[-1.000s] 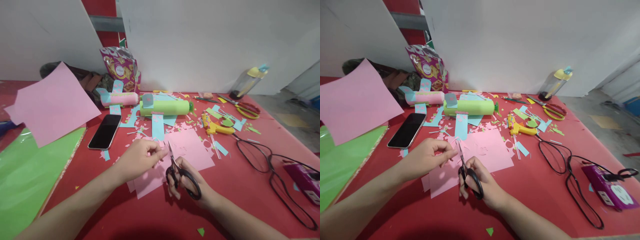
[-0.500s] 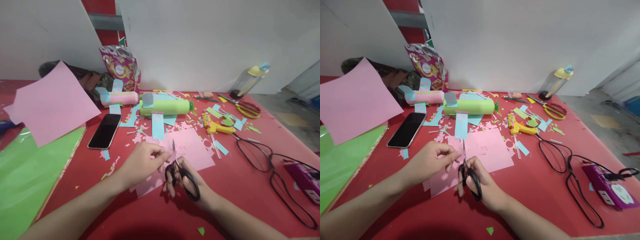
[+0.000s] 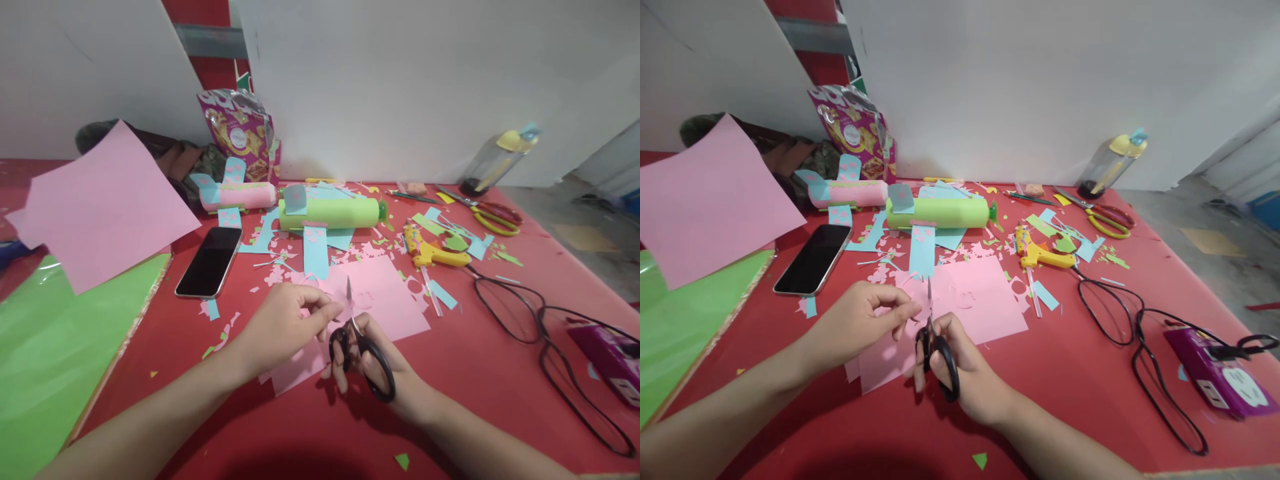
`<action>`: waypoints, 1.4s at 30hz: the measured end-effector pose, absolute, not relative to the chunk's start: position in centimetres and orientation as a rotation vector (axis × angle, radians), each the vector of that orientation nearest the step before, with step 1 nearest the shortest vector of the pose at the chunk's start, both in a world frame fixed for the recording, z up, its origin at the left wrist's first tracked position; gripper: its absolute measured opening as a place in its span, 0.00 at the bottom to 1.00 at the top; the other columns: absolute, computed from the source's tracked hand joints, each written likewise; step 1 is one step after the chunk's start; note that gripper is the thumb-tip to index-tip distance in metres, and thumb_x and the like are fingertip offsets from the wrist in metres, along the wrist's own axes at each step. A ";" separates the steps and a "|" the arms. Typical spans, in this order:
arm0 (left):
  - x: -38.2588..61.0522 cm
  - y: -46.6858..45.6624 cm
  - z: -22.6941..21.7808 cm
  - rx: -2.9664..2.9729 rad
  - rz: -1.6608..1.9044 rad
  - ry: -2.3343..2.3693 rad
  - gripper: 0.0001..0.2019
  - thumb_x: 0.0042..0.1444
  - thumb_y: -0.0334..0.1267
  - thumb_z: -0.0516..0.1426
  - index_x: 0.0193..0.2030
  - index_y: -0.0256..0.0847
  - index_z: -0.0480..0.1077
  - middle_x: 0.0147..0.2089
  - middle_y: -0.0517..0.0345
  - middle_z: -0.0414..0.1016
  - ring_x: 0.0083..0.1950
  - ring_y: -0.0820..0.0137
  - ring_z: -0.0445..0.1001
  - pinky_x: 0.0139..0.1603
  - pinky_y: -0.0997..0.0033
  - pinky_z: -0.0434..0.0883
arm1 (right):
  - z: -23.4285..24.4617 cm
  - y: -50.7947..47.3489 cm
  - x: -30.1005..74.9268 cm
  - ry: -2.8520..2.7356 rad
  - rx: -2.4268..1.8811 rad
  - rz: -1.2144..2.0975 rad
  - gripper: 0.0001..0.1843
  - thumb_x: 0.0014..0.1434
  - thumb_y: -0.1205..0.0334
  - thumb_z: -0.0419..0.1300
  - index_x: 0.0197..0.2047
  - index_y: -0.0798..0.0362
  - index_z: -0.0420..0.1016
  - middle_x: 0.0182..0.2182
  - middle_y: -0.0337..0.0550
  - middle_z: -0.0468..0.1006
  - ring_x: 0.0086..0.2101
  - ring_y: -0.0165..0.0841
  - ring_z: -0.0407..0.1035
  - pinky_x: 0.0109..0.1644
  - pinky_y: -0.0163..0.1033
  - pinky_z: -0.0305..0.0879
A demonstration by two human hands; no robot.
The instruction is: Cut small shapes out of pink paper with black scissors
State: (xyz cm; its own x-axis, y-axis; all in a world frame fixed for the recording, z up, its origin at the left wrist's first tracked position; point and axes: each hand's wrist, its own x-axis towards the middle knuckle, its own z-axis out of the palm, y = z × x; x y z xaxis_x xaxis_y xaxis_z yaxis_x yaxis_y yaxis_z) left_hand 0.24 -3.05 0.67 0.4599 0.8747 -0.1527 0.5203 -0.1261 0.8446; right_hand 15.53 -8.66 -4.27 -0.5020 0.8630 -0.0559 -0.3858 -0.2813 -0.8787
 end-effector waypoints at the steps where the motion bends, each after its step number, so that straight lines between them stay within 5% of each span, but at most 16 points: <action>1: 0.2 -3.0 0.7 1.787 0.479 1.193 0.17 0.53 0.39 0.50 0.16 0.37 0.63 0.17 0.65 0.66 0.22 0.78 0.64 0.28 0.79 0.60 | -4.3 -8.7 15.5 -1.087 -0.691 1.885 0.16 0.53 0.48 0.54 0.33 0.50 0.52 0.29 0.34 0.60 0.23 0.24 0.62 0.34 0.42 0.62; 17: 0.0 -2.9 0.7 1.793 0.524 1.194 0.15 0.54 0.39 0.49 0.19 0.38 0.63 0.19 0.65 0.67 0.24 0.77 0.64 0.29 0.78 0.60 | -4.4 -8.7 15.5 -1.097 -0.659 1.887 0.16 0.54 0.49 0.54 0.33 0.49 0.51 0.28 0.33 0.59 0.23 0.23 0.61 0.37 0.42 0.61; 28: 0.2 -3.1 0.7 1.832 0.511 1.193 0.15 0.54 0.39 0.49 0.18 0.37 0.62 0.18 0.64 0.65 0.24 0.77 0.63 0.28 0.79 0.60 | -4.4 -8.8 15.6 -1.120 -0.727 1.863 0.18 0.53 0.45 0.53 0.33 0.49 0.52 0.30 0.35 0.59 0.24 0.25 0.60 0.26 0.34 0.54; 42: -0.4 -2.7 1.0 1.848 0.536 1.186 0.10 0.53 0.36 0.49 0.22 0.38 0.63 0.21 0.64 0.67 0.25 0.76 0.65 0.29 0.77 0.62 | -4.6 -8.9 15.5 -1.079 -0.685 1.881 0.14 0.55 0.50 0.53 0.32 0.49 0.52 0.28 0.33 0.60 0.23 0.24 0.59 0.39 0.45 0.60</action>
